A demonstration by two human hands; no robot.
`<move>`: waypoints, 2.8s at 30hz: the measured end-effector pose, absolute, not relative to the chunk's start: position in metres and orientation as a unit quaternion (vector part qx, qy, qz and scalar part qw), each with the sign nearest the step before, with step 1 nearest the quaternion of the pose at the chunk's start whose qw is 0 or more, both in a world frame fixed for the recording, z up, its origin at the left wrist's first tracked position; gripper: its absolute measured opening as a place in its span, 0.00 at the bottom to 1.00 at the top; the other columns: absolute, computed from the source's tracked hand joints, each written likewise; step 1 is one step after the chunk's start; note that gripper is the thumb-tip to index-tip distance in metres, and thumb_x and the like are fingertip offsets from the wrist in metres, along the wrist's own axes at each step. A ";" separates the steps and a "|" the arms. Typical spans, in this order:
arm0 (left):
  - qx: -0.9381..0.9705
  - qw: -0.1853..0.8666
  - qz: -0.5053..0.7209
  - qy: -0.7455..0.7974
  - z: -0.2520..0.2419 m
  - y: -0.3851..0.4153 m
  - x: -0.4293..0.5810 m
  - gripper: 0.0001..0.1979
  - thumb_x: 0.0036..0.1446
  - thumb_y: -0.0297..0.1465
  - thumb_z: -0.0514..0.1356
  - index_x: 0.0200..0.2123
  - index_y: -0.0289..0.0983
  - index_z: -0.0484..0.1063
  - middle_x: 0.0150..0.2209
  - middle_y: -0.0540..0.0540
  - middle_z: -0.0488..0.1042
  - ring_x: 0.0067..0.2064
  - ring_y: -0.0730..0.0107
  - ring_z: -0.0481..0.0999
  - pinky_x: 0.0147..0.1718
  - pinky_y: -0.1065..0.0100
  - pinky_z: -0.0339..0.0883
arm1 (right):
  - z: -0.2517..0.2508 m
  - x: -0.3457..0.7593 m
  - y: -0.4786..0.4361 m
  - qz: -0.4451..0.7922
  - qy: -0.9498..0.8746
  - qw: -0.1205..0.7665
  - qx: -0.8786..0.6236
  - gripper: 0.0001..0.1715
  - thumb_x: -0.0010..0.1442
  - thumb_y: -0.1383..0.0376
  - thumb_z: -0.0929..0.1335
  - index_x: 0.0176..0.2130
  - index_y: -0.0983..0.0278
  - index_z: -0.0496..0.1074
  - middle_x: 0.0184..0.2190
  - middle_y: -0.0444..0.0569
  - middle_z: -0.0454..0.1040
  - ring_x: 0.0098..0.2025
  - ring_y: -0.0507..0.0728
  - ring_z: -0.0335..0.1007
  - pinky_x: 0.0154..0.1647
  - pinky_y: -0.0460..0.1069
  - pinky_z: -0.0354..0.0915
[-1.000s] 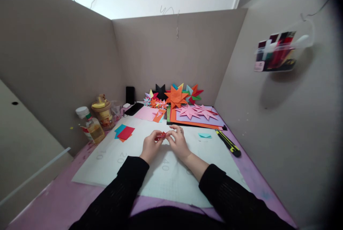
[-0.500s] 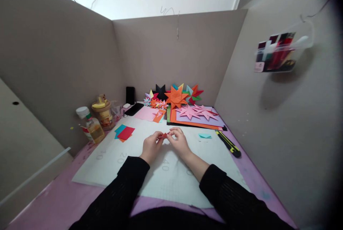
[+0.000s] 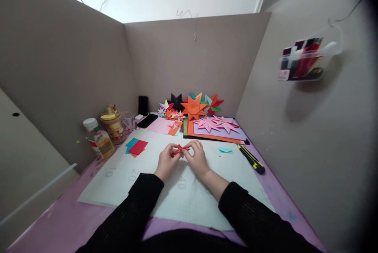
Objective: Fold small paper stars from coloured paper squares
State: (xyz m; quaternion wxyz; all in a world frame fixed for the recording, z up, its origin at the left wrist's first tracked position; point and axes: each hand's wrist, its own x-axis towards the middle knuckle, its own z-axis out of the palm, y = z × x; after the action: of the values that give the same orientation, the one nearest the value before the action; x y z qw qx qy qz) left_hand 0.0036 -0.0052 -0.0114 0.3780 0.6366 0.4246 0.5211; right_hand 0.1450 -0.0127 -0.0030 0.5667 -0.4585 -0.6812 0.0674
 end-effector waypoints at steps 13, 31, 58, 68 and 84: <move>0.572 0.468 0.546 0.395 -0.004 -0.006 0.007 0.17 0.46 0.32 0.63 0.38 0.35 0.62 0.28 0.47 0.77 0.31 0.67 0.77 0.33 0.66 0.70 | 0.000 0.146 -0.018 -0.001 -0.727 0.552 -0.408 0.08 0.57 0.68 0.64 0.37 0.60 0.71 0.32 0.48 0.73 0.38 0.57 0.64 0.42 0.55 0.61; 0.586 0.451 0.538 0.406 -0.005 -0.006 0.005 0.14 0.47 0.31 0.61 0.37 0.36 0.62 0.26 0.49 0.76 0.31 0.69 0.77 0.31 0.70 0.68 | -0.005 0.146 -0.015 -0.004 -0.746 0.536 -0.395 0.10 0.57 0.69 0.64 0.38 0.58 0.73 0.32 0.48 0.73 0.38 0.58 0.63 0.42 0.56 0.61; 0.665 0.295 0.523 0.444 -0.011 -0.006 0.001 0.10 0.49 0.29 0.59 0.37 0.37 0.66 0.32 0.48 0.76 0.33 0.69 0.76 0.32 0.69 0.69 | -0.001 0.144 -0.018 -0.008 -0.737 0.515 -0.438 0.04 0.55 0.67 0.66 0.31 0.61 0.72 0.32 0.49 0.66 0.39 0.58 0.60 0.43 0.55 0.59; 0.705 0.223 0.513 0.436 -0.014 -0.005 0.000 0.08 0.52 0.29 0.57 0.38 0.38 0.64 0.33 0.50 0.74 0.33 0.72 0.76 0.34 0.70 0.69 | -0.001 0.146 -0.018 -0.039 -0.748 0.500 -0.433 0.05 0.55 0.68 0.65 0.32 0.62 0.72 0.36 0.50 0.65 0.42 0.59 0.59 0.46 0.56 0.58; 0.719 0.198 0.493 0.447 -0.015 -0.005 -0.002 0.10 0.53 0.30 0.57 0.39 0.39 0.63 0.33 0.49 0.74 0.34 0.70 0.76 0.33 0.70 0.69 | -0.005 0.149 -0.012 -0.047 -0.767 0.485 -0.417 0.06 0.56 0.70 0.64 0.32 0.61 0.70 0.44 0.52 0.65 0.50 0.61 0.55 0.52 0.59 0.56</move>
State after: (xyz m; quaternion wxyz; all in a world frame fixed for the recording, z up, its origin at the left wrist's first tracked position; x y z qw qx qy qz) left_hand -0.0016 -0.0050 -0.0154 0.1982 0.7194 0.4472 0.4931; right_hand 0.1485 -0.0123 -0.0046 0.4851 -0.4167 -0.7673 -0.0468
